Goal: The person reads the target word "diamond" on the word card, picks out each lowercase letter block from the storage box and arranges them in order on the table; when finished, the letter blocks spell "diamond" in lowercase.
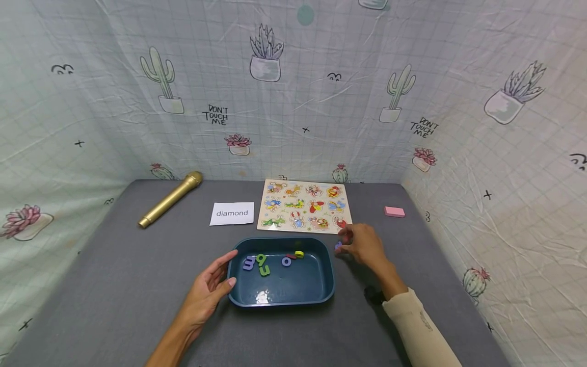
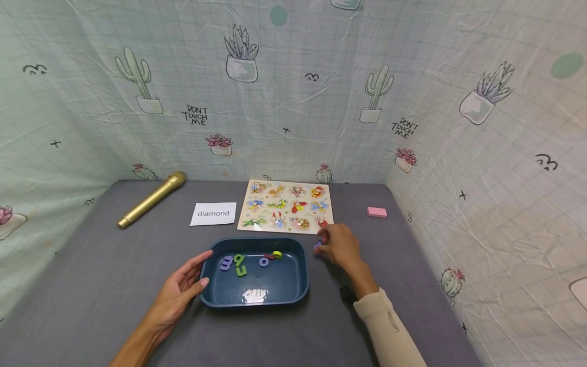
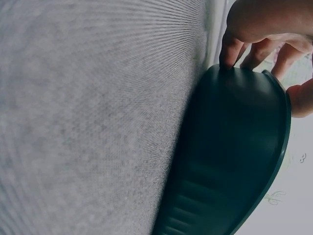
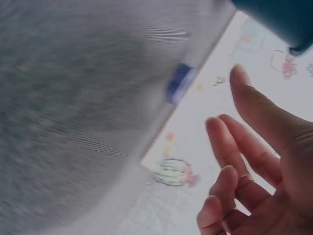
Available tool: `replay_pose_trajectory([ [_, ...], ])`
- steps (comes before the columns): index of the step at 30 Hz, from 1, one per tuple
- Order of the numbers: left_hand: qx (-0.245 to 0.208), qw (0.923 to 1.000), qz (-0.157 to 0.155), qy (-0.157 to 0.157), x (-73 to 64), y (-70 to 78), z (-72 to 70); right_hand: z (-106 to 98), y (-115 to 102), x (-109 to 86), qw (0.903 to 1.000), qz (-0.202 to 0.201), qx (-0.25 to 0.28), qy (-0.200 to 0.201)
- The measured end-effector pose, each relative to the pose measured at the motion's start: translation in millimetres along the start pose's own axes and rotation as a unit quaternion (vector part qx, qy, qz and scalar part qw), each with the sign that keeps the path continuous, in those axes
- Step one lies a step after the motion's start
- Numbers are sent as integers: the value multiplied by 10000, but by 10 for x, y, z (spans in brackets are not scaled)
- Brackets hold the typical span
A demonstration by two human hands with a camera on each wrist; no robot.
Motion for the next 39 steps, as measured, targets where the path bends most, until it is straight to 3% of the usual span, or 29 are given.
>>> replay_pose_trajectory([
  [9, 43, 10000, -9, -4, 2, 11, 1, -200, -358, -124, 9930, -768, 287, 854],
  [19, 126, 9999, 92, -46, -6, 7, -1, -224, -788, -243, 9809, -1470, 508, 1168],
  [28, 66, 9999, 35, -74, -5, 5, -11, 7, -1044, -257, 9818, -1593, 871, 552],
  [39, 36, 9999, 37, -85, -4, 4, -16, 332, -1118, -148, 9803, -1681, 887, -546],
])
Point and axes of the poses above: each hand's wrist, its own x-axis towards the middle knuckle, its own z-axis out of the palm, y = z × x, the point moved 1 cm from there along x, towards the middle knuckle, and after that the axes turned 5 degrees about -z, right-handed, at the moved point
